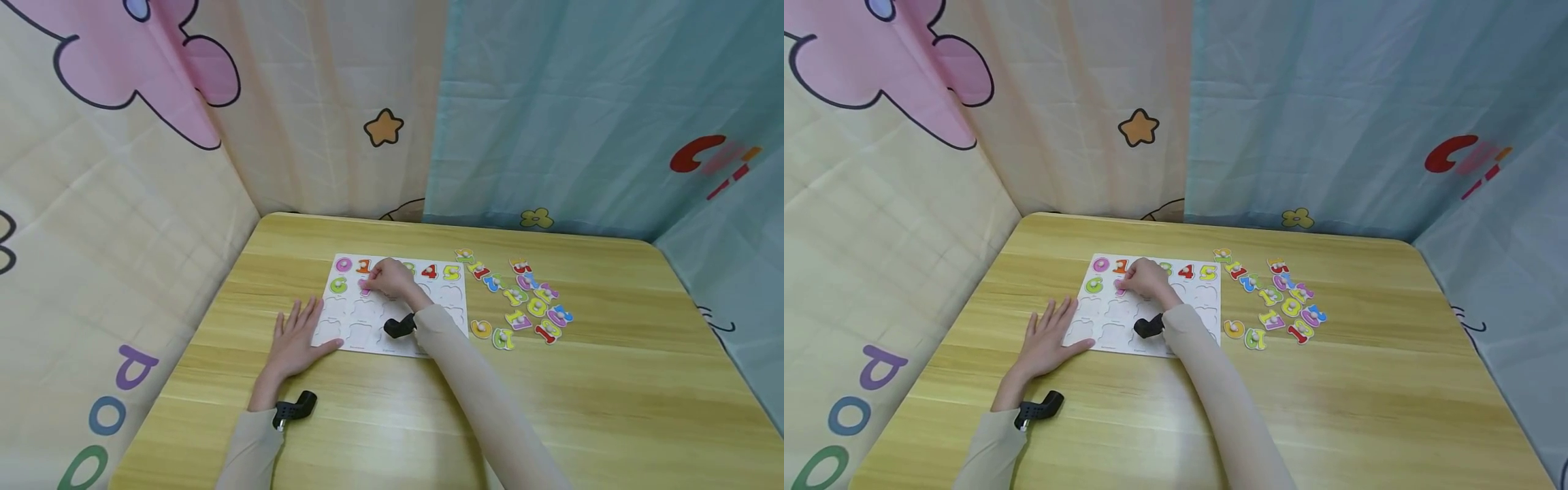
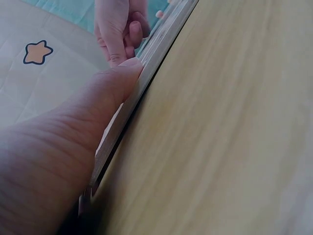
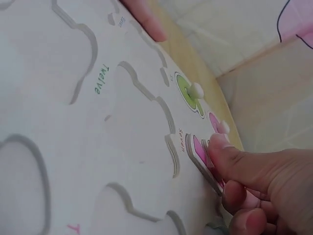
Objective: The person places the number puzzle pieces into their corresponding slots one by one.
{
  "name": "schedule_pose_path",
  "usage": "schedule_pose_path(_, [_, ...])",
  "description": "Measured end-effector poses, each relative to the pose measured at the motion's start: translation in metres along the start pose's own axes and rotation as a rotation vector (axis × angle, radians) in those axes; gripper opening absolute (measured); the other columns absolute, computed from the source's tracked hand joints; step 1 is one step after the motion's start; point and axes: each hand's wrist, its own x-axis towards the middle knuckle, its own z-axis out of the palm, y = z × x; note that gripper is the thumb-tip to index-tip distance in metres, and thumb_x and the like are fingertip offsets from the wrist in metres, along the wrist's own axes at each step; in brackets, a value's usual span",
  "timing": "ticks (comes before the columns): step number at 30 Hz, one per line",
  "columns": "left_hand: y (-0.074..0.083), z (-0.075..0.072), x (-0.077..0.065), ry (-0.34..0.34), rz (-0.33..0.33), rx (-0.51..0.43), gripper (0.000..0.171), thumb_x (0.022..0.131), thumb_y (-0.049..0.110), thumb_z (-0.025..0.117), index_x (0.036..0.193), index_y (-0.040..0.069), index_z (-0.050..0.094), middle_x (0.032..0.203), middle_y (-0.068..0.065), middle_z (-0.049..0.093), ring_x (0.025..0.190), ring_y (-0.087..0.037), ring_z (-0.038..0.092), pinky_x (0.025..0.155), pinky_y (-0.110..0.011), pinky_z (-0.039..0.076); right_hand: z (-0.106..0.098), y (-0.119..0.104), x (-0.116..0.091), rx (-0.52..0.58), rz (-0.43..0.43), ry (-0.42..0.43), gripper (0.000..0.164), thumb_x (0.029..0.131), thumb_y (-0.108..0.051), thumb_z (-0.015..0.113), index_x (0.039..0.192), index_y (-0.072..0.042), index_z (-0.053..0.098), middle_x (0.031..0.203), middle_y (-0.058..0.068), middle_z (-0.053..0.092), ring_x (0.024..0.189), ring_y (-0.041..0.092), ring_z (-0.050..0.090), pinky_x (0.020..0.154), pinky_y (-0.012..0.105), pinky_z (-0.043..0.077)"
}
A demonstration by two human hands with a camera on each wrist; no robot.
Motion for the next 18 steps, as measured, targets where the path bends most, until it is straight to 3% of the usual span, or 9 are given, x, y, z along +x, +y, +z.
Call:
schedule_pose_path(6, [-0.0002, -0.0008, -0.0007, 0.003, 0.001, 0.006, 0.098, 0.084, 0.066, 0.053, 0.152, 0.005, 0.017, 0.156, -0.014, 0.012, 0.141, -0.037, -0.002, 0.107, -0.057, -0.009, 0.0019, -0.0026, 0.0019, 0.064, 0.069, -0.026, 0.029, 0.080, -0.039, 0.076, 0.071, -0.013, 0.066, 0.053, -0.004, 0.048, 0.042, 0.010, 0.042, 0.041, 0.025, 0.031])
schedule_pose_path(18, [-0.0002, 0.0001, -0.0003, 0.005, 0.002, 0.003, 0.098, 0.084, 0.066, 0.054, 0.152, 0.006, 0.017, 0.156, -0.014, 0.013, 0.141, -0.037, -0.001, 0.107, -0.057, -0.009, 0.0001, -0.0065, -0.0017, 0.031, 0.097, -0.019, 0.028, 0.079, -0.038, 0.077, 0.072, -0.014, 0.066, 0.056, -0.004, 0.049, 0.044, 0.011, 0.043, 0.041, 0.025, 0.032])
